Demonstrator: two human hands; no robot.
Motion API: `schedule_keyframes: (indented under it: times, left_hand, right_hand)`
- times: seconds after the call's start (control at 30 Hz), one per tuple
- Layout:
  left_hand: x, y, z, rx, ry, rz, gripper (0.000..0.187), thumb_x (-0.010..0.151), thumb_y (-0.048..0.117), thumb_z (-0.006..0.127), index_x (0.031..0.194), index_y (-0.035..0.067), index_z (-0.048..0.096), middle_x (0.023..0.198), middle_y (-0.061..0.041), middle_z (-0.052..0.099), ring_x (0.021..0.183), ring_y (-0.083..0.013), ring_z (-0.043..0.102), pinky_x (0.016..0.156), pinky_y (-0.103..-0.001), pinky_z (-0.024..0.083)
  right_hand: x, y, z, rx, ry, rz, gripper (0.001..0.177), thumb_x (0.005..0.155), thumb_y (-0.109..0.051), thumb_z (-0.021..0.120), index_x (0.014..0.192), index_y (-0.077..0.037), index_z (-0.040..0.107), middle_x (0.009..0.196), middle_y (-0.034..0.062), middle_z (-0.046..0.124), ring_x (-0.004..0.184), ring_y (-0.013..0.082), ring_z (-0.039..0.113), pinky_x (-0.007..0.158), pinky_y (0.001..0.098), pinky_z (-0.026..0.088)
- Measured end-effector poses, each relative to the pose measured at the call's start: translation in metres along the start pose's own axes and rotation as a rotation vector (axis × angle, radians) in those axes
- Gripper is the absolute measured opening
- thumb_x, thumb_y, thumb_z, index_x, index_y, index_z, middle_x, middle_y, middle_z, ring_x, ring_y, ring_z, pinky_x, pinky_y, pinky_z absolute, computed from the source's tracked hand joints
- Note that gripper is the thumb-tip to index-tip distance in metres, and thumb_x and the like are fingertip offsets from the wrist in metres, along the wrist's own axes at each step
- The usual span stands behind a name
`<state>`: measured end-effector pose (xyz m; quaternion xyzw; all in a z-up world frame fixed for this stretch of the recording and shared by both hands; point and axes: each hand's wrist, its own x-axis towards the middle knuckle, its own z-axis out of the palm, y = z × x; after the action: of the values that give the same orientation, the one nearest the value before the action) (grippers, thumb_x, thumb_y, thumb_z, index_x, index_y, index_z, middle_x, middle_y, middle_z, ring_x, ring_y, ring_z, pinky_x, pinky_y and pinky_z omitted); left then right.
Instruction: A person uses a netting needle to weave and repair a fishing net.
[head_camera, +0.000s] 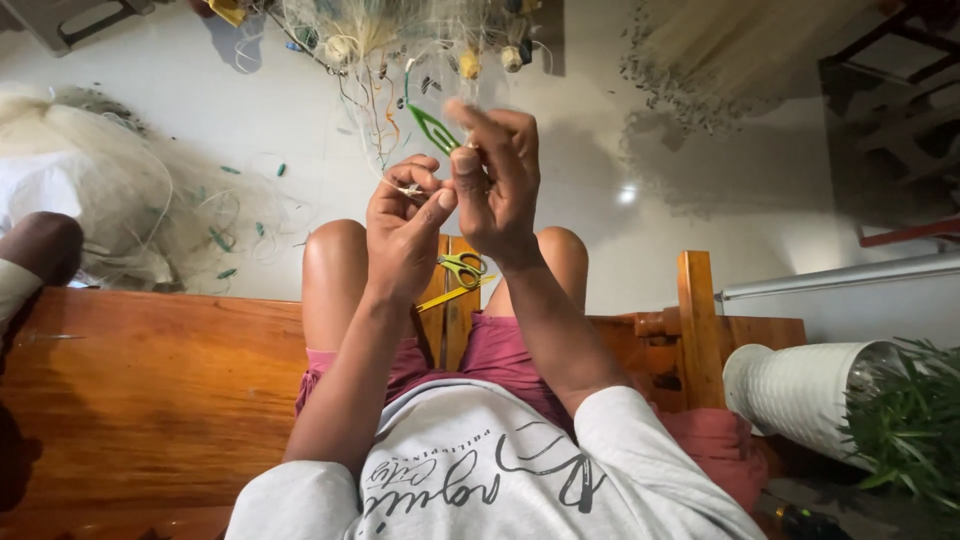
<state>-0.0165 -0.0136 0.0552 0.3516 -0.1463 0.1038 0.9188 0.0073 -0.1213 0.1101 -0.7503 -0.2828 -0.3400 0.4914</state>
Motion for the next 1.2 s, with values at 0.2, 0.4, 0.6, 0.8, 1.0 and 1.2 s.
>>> schedule_keyframes:
  times: [0.2, 0.4, 0.6, 0.8, 1.0, 1.2]
  left_hand:
    - [0.006, 0.002, -0.012, 0.158, 0.039, -0.067, 0.021, 0.093, 0.012, 0.074, 0.114, 0.009, 0.069, 0.141, -0.008, 0.047, 0.130, -0.0171, 0.052, 0.107, -0.029, 0.051]
    - [0.012, 0.010, -0.028, 0.093, 0.016, 0.285, 0.006, 0.099, 0.013, 0.070, 0.104, 0.016, 0.069, 0.161, -0.007, 0.031, 0.147, -0.0308, 0.044, 0.131, -0.051, 0.025]
    - [0.013, 0.036, -0.028, -0.136, 0.092, 0.318, 0.012, 0.097, 0.011, 0.067, 0.105, 0.010, 0.058, 0.158, -0.008, 0.037, 0.139, -0.0250, 0.054, 0.108, -0.032, 0.040]
    - [0.003, 0.046, -0.017, -0.209, -0.055, 0.297, 0.009, 0.103, 0.005, 0.053, 0.111, 0.009, 0.056, 0.129, -0.010, 0.049, 0.110, -0.0289, 0.067, 0.101, -0.032, 0.050]
    - [-0.006, 0.033, -0.019, -0.107, 0.032, 0.091, 0.020, 0.093, -0.005, 0.057, 0.103, 0.011, 0.054, 0.106, -0.004, 0.054, 0.119, -0.0308, 0.060, 0.105, -0.037, 0.041]
    - [-0.011, 0.006, -0.028, 0.019, 0.138, 0.118, 0.035, 0.082, -0.002, 0.077, 0.100, 0.013, 0.051, 0.101, -0.004, 0.054, 0.115, -0.0268, 0.064, 0.106, -0.039, 0.048]
  right_hand:
    - [0.008, -0.005, -0.013, -0.082, -0.080, 0.061, 0.019, 0.098, -0.023, 0.067, 0.117, -0.022, 0.069, 0.109, 0.0008, 0.040, 0.108, 0.0178, 0.039, 0.098, 0.0298, 0.039]
    - [0.027, -0.054, -0.034, 0.187, 0.566, -0.299, 0.025, 0.091, -0.038, 0.058, 0.091, -0.014, 0.059, 0.100, 0.0066, 0.056, 0.108, 0.0254, 0.053, 0.101, 0.0431, 0.040]
    - [0.007, -0.068, -0.051, 0.621, 0.432, -0.270, 0.024, 0.103, -0.034, 0.059, 0.095, -0.013, 0.051, 0.112, 0.0146, 0.069, 0.130, 0.0278, 0.059, 0.111, 0.0368, 0.049]
    - [-0.014, -0.067, -0.070, 0.455, 0.392, -0.294, 0.019, 0.105, -0.024, 0.048, 0.119, -0.012, 0.047, 0.076, 0.0121, 0.062, 0.117, 0.0382, 0.064, 0.115, 0.0478, 0.048]
    - [-0.037, -0.115, -0.076, 0.167, 0.240, 0.016, 0.042, 0.104, -0.042, 0.053, 0.081, -0.007, 0.054, 0.059, 0.0072, 0.061, 0.111, 0.0244, 0.065, 0.092, 0.0295, 0.050]
    - [-0.058, -0.097, -0.065, 0.412, -0.659, -0.179, 0.038, 0.114, -0.031, 0.028, 0.118, -0.006, 0.057, 0.106, 0.0093, 0.072, 0.106, 0.0246, 0.073, 0.103, 0.0476, 0.055]
